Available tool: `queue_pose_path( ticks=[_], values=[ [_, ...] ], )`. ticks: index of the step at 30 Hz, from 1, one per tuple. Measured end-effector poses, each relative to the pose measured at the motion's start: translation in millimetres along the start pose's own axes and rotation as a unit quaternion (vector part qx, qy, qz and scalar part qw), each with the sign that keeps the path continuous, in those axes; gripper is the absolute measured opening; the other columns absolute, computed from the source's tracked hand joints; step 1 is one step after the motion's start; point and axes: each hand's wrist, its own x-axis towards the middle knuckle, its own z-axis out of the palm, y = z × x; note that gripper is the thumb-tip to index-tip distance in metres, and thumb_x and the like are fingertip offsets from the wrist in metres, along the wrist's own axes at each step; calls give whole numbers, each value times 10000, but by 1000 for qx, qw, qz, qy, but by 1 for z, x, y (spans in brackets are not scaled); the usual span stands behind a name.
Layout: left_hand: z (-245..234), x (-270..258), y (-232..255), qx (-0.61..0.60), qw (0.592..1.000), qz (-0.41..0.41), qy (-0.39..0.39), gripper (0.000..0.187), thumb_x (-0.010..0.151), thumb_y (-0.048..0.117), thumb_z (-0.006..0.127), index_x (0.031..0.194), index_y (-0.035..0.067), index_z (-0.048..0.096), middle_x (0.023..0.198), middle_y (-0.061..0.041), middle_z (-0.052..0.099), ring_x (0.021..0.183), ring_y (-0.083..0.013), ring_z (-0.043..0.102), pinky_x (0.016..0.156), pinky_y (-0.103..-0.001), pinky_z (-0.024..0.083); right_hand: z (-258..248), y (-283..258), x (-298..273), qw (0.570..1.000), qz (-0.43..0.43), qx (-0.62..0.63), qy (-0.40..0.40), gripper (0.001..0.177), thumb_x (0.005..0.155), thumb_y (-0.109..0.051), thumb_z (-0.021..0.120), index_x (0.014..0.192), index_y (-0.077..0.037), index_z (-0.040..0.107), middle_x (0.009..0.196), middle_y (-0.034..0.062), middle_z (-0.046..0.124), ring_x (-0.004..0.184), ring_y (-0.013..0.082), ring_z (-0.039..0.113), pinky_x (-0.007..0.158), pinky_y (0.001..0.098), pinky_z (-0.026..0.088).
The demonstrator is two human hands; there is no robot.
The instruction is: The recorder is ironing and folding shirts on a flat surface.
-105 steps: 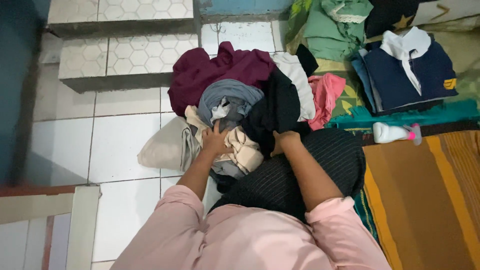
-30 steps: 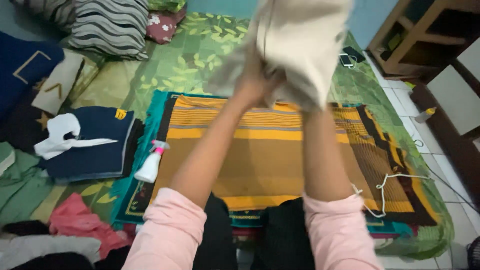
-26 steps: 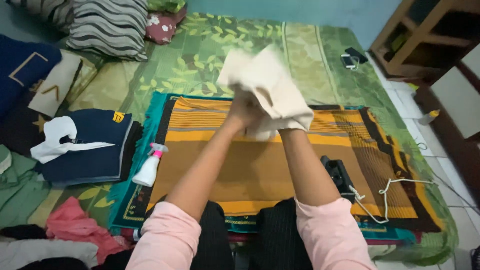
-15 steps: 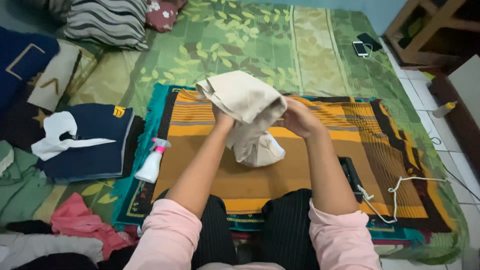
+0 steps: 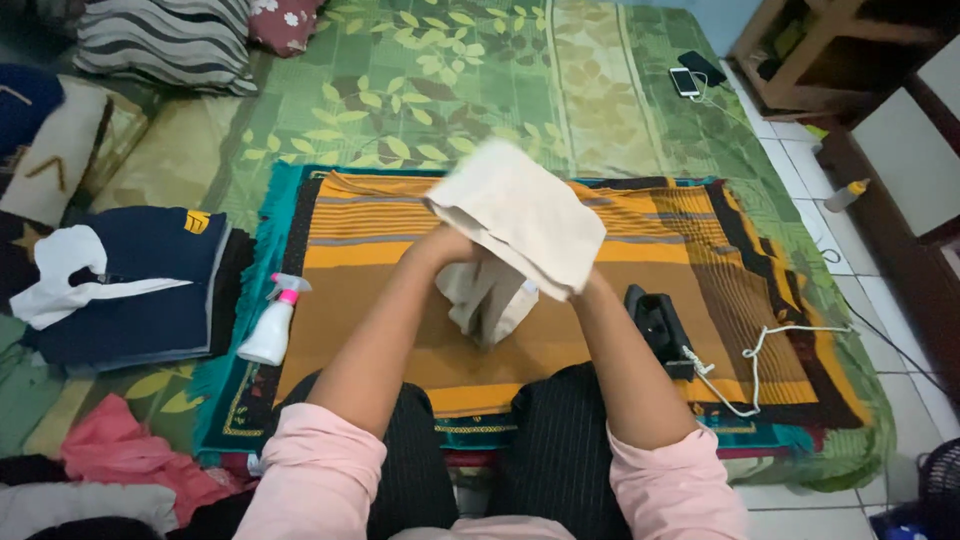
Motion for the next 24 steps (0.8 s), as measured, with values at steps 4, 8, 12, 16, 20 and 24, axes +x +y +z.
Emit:
queue_pose_path(
  ticks=[4, 8, 12, 16, 20, 24],
  values=[
    [-7, 1, -13, 21, 999, 29, 6, 524, 990, 297, 646, 1477, 114, 582, 1553, -131, 572, 1414, -288, 553, 1172, -400, 428, -8, 6, -3, 1000, -7, -24, -10, 470, 1055, -346, 574, 1422, -53, 563, 1333, 73, 650, 1203, 207, 610, 1002, 387, 521],
    [-47, -13, -14, 16, 998, -54, 18, 447, 869, 163, 676, 1310, 89, 674, 1230, -150, 719, 1097, -294, 690, 928, -388, 537, -17, -12, -6, 991, 10, -91, 92, 468, 1048, -354, 466, 1446, -108, 485, 1351, 58, 619, 1206, 221, 599, 985, 404, 510],
    [-104, -44, -26, -142, 968, -85, 191, 265, 985, 193, 635, 1200, 52, 696, 983, -34, 738, 868, -136, 652, 751, -336, 544, -58, -36, -15, 990, -115, 24, 75, 469, 1057, -288, 484, 1450, -32, 486, 1420, 123, 609, 1305, 259, 596, 1129, 435, 480],
    [-153, -77, 27, -343, 873, -74, 338, 368, 1042, 319, 665, 1238, 11, 714, 1059, -46, 749, 938, -136, 679, 838, -313, 557, -71, -71, -40, 975, -177, 114, 68, 514, 1009, -287, 479, 1432, 2, 508, 1399, 155, 633, 1310, 285, 618, 1162, 451, 487],
    [-166, -99, 90, -498, 800, 119, 311, 454, 1062, 260, 706, 1421, 21, 562, 1338, -100, 684, 1226, -206, 664, 1100, -364, 541, -86, -70, -57, 941, -283, 187, 17, 433, 1080, -254, 480, 1402, 24, 557, 1370, 157, 641, 1287, 281, 620, 1180, 431, 483],
    [-171, -100, 113, -453, 801, 244, 305, 384, 1148, 102, 698, 1484, 92, 513, 1398, -68, 613, 1276, -189, 599, 1139, -332, 475, -9, -133, -83, 915, -311, 255, -24, 397, 1121, -309, 485, 1307, 11, 630, 1264, 163, 661, 1163, 266, 657, 1108, 417, 524]
  ],
)
